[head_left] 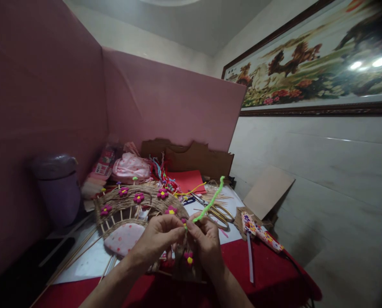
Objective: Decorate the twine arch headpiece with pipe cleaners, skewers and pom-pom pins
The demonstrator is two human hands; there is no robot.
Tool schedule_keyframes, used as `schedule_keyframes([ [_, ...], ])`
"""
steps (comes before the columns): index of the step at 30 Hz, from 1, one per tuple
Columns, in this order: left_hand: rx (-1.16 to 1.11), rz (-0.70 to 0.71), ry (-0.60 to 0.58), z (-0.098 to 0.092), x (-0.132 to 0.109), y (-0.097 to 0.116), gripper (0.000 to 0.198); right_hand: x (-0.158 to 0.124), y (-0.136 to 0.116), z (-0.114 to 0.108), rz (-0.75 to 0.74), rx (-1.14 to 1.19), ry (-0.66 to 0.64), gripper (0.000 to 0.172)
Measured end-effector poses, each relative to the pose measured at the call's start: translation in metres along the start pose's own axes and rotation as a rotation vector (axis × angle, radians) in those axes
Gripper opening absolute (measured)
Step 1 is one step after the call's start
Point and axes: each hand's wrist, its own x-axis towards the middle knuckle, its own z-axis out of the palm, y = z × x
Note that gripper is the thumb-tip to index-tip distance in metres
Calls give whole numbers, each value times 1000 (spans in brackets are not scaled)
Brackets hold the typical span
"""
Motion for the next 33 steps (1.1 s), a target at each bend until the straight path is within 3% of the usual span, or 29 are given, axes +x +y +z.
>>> schedule_keyframes([
  [8, -50, 22, 37, 2, -1, 1, 30, 1, 1, 0, -16, -9, -7, 25],
  [11, -107, 59, 90, 2, 0, -2, 30, -1, 0, 1, -90, -129, -5, 20],
  [13, -145, 71, 128, 2, 1, -5, 30, -2, 0, 1, -213, -311, -18, 16],
  [17, -239, 42, 197, 4, 5, -13, 32, -5, 5, 1, -611, -755, -50, 10],
  [20, -294, 11, 227, 5, 7, -17, 32, -6, 10, 1, -786, -917, -48, 8],
  [22, -297, 1, 227, 5, 7, -17, 32, -7, 10, 2, -755, -898, -22, 7],
  [28, -79, 50, 143, 8, 2, -6, 34, -8, -1, 0, -361, -488, -7, 14],
  [33, 59, -1, 88, -1, -1, -1, 30, -5, -6, -4, -301, -479, -58, 17],
])
